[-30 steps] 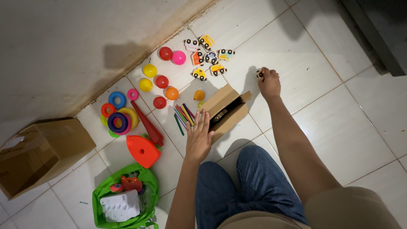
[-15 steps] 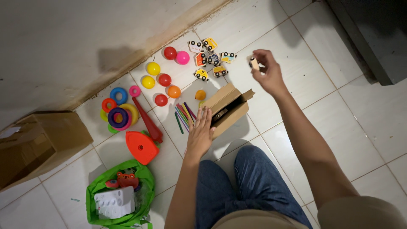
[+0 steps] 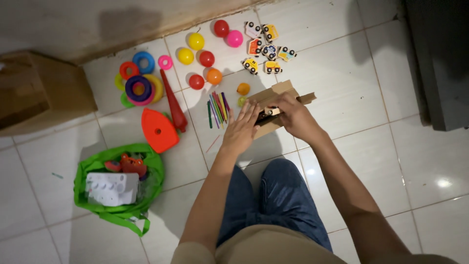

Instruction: The person sits on the floor and organizes toys. They place small toy cars into a cardboard box and then put colored pencils into a small plastic bag.

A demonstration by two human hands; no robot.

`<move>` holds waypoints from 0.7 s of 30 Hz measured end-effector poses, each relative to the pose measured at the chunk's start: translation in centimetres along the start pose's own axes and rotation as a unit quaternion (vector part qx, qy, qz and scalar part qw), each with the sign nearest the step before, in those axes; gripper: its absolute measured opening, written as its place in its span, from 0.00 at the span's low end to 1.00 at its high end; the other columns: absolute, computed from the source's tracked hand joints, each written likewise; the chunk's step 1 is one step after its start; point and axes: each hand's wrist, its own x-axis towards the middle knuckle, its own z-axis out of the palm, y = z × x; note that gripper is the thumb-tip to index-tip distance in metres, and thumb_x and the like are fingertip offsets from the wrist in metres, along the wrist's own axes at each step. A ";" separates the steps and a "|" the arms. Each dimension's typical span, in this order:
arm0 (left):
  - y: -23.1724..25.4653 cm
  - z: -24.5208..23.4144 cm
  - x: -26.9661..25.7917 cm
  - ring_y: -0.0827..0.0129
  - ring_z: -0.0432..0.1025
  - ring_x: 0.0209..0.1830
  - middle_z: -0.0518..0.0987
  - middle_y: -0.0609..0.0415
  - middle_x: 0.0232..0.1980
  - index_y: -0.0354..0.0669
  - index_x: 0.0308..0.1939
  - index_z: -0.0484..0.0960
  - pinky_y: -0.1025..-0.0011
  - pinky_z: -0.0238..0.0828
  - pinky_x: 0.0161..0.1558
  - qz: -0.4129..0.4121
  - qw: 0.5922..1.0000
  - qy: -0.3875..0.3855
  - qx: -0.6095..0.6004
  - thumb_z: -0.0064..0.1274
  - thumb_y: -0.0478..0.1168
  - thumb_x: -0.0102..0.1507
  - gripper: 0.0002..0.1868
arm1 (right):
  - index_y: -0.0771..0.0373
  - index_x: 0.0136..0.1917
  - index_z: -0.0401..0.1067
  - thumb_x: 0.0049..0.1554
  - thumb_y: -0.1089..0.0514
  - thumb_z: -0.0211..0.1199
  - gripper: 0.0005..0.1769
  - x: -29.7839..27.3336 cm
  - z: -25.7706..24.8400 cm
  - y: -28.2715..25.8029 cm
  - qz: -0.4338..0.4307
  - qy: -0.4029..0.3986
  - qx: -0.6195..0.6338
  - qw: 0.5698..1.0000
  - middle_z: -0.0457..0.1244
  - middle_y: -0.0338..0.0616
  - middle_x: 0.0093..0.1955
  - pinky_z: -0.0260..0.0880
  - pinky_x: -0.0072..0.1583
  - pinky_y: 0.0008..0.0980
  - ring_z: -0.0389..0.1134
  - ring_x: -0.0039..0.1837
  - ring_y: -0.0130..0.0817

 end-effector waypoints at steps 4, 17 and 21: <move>-0.2 0.4 -0.2 0.64 0.37 0.84 0.51 0.57 0.82 0.45 0.79 0.52 0.41 0.34 0.76 0.004 1.000 0.019 -0.006 0.45 0.48 0.69 0.36 | 0.61 0.56 0.73 0.52 0.76 0.61 0.20 -0.2 1.7 1.1 -0.108 0.025 -0.103 0.988 0.67 0.47 0.52 0.68 0.58 0.42 0.68 0.57 0.49; -0.9 1.1 0.1 0.63 0.38 0.84 0.52 0.56 0.83 0.44 0.79 0.54 0.40 0.34 0.77 0.027 0.997 0.066 -0.012 0.47 0.49 0.68 0.37 | 0.63 0.53 0.78 0.44 0.69 0.71 0.21 -0.5 1.9 2.1 -0.094 0.020 -0.205 0.974 0.66 0.48 0.56 0.71 0.57 0.42 0.68 0.58 0.47; -1.0 0.5 0.2 0.62 0.39 0.83 0.53 0.55 0.82 0.42 0.78 0.54 0.39 0.34 0.76 0.038 0.997 0.065 -0.018 0.48 0.48 0.67 0.38 | 0.63 0.55 0.78 0.51 0.69 0.71 0.17 -0.1 0.1 4.1 -0.081 0.089 -0.154 0.981 0.66 0.47 0.59 0.73 0.59 0.41 0.67 0.62 0.45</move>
